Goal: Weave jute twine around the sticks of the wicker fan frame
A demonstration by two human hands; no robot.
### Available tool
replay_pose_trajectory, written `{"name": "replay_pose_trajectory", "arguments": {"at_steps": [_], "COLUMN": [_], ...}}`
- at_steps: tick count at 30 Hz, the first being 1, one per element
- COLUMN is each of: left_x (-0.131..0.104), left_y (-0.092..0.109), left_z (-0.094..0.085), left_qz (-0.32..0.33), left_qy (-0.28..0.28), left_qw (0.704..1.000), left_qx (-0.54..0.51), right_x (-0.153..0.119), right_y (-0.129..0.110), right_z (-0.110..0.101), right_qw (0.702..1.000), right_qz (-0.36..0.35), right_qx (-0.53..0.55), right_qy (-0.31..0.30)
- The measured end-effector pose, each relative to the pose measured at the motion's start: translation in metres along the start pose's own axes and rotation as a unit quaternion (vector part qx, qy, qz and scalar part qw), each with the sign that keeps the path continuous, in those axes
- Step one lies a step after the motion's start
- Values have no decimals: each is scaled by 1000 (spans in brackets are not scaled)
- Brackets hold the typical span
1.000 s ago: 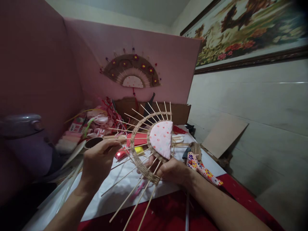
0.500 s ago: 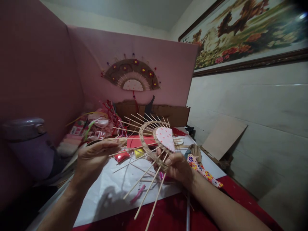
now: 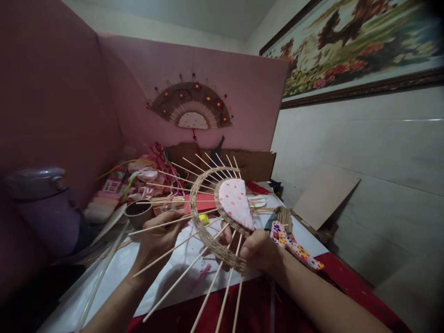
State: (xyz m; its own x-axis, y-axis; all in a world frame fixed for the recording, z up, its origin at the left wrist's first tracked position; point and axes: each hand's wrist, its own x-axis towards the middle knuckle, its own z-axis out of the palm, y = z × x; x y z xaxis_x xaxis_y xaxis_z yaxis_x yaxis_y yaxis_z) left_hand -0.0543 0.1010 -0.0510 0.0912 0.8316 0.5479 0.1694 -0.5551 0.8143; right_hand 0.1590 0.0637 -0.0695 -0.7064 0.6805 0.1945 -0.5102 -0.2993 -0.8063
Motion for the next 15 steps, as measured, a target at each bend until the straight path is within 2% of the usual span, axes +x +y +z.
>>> {"name": "replay_pose_trajectory", "arguments": {"at_steps": [4,9,15], "left_x": [-2,-5,-7], "left_y": [-6,-4,-18], "left_z": [5,9,11], "left_qz": [-32,-60,-37], "left_qy": [-14,-91,-130], "left_qw": [999,993,989], "left_qx": [-30,-53,65], "right_x": [1,1,-1], "right_y": [-1,-2,-6], "right_z": [2,5,3], "right_qw": [1000,1000,998], "right_qz": [-1,-25,-65], "right_qx": [-1,-16,-14], "right_qy": [-6,3,8]}}
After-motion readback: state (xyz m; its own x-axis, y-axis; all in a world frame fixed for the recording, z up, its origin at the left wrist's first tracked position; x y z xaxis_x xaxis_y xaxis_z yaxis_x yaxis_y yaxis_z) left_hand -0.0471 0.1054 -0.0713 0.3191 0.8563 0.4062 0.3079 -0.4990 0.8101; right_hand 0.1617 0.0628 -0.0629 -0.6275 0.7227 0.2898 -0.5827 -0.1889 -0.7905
